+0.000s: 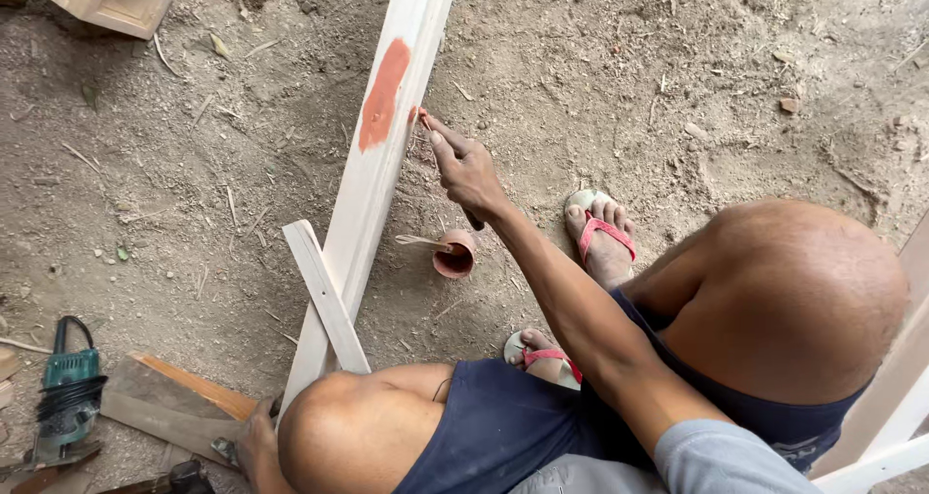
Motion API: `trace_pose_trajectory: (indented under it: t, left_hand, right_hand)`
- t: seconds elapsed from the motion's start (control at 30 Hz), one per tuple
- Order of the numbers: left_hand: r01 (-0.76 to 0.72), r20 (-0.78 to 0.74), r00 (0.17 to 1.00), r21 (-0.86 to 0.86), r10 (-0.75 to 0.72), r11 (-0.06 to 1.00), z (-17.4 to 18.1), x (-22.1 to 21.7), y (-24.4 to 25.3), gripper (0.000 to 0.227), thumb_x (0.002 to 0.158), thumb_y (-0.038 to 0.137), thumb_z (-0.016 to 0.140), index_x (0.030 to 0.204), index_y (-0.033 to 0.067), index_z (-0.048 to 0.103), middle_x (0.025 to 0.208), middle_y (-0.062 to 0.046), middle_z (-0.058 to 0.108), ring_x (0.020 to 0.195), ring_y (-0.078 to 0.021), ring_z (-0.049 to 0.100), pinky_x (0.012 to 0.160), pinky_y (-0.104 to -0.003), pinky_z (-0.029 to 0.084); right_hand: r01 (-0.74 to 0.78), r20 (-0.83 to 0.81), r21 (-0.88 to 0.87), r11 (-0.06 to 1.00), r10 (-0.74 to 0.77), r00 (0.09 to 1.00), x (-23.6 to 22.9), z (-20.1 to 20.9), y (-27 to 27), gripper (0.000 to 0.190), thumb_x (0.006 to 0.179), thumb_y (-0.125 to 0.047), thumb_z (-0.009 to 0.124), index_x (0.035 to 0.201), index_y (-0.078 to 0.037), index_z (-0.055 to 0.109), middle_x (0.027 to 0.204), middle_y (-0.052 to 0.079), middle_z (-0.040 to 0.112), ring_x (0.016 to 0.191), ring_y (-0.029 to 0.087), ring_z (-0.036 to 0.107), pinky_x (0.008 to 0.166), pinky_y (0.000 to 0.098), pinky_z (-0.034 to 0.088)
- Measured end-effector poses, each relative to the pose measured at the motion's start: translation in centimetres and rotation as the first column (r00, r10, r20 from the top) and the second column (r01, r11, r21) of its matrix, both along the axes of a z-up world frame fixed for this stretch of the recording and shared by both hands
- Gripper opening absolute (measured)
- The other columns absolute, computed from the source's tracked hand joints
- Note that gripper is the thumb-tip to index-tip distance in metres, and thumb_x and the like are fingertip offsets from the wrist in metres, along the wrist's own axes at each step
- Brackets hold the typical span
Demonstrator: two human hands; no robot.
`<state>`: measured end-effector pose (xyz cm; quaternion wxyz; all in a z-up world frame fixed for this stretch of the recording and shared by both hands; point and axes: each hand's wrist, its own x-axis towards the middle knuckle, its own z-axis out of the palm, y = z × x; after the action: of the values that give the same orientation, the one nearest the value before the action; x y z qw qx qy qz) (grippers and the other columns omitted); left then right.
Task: The person applies a reddish wood filler to the joints and surfaces of a white wooden frame using a thin wooden stick and their fingers.
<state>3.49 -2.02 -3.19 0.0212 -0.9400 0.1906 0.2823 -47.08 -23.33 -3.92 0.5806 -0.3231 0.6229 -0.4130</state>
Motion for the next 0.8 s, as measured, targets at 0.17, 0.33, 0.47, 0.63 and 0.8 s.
trace_pose_trajectory:
  t: [0.17, 0.33, 0.47, 0.63, 0.8]
  left_hand:
    - [-0.026, -0.026, 0.999, 0.011, 0.026, 1.000, 0.6, -0.4, 0.3, 0.067, 0.091, 0.058, 0.055, 0.127, 0.0047, 0.072, 0.133, -0.023, 0.068, 0.122, -0.0416, 0.062, 0.104, -0.050, 0.045]
    - [-0.046, -0.054, 0.997, 0.000, 0.046, 0.999, 0.3, -0.6, 0.1, 0.067, 0.091, 0.057, 0.054, 0.128, 0.0042, 0.072, 0.134, -0.022, 0.068, 0.122, -0.0404, 0.062, 0.105, -0.049, 0.045]
    - [-0.061, -0.075, 0.995, 0.008, 0.061, 0.998, 0.2, -0.6, 0.4, 0.067, 0.090, 0.056, 0.054, 0.128, 0.0038, 0.071, 0.135, -0.021, 0.068, 0.123, -0.0395, 0.062, 0.105, -0.049, 0.045]
    - [-0.094, -0.211, 0.973, -0.002, 0.092, 0.996, 0.0, -0.9, -0.1, 0.066, 0.090, 0.055, 0.053, 0.128, 0.0032, 0.071, 0.135, -0.020, 0.069, 0.123, -0.0383, 0.063, 0.105, -0.048, 0.045]
    - [0.012, -0.019, 1.000, 0.042, -0.011, 0.999, 0.7, -0.7, -0.1, 0.072, 0.090, 0.060, 0.054, 0.138, 0.0082, 0.065, 0.146, -0.020, 0.060, 0.132, -0.0398, 0.056, 0.111, -0.049, 0.040]
  right_hand:
    - [-0.127, -0.093, -0.068, 0.990, 0.121, 0.988, 0.4, -0.2, 0.7, 0.047, 0.106, -0.040, 0.048, 0.148, -0.023, 0.056, 0.130, 0.005, 0.069, 0.050, 0.008, 0.039, 0.051, 0.0308, 0.049]
    - [0.014, -0.097, 0.019, 1.000, -0.012, 0.995, -0.1, -1.2, 0.2, 0.047, 0.110, -0.038, 0.048, 0.156, -0.026, 0.054, 0.130, 0.027, 0.066, 0.100, 0.038, 0.065, 0.081, 0.0464, 0.061]
    - [0.009, -0.031, -0.256, 0.967, -0.017, 0.999, 1.0, -2.7, 0.2, 0.045, 0.111, -0.038, 0.045, 0.154, -0.026, 0.043, 0.153, 0.012, 0.052, 0.126, 0.026, 0.063, 0.091, 0.0379, 0.062]
    - [-0.014, -0.039, -0.129, 0.991, 0.009, 0.999, 0.1, -3.7, 1.9, 0.046, 0.107, -0.041, 0.049, 0.149, -0.024, 0.056, 0.079, 0.004, 0.054, 0.062, 0.016, 0.051, 0.052, 0.0352, 0.047]
    - [0.064, -0.015, -0.050, 0.997, -0.064, 0.998, 1.2, -3.6, -0.7, 0.047, 0.107, -0.033, 0.048, 0.151, -0.018, 0.053, 0.058, -0.006, 0.046, 0.047, 0.003, 0.046, 0.043, 0.0225, 0.043]
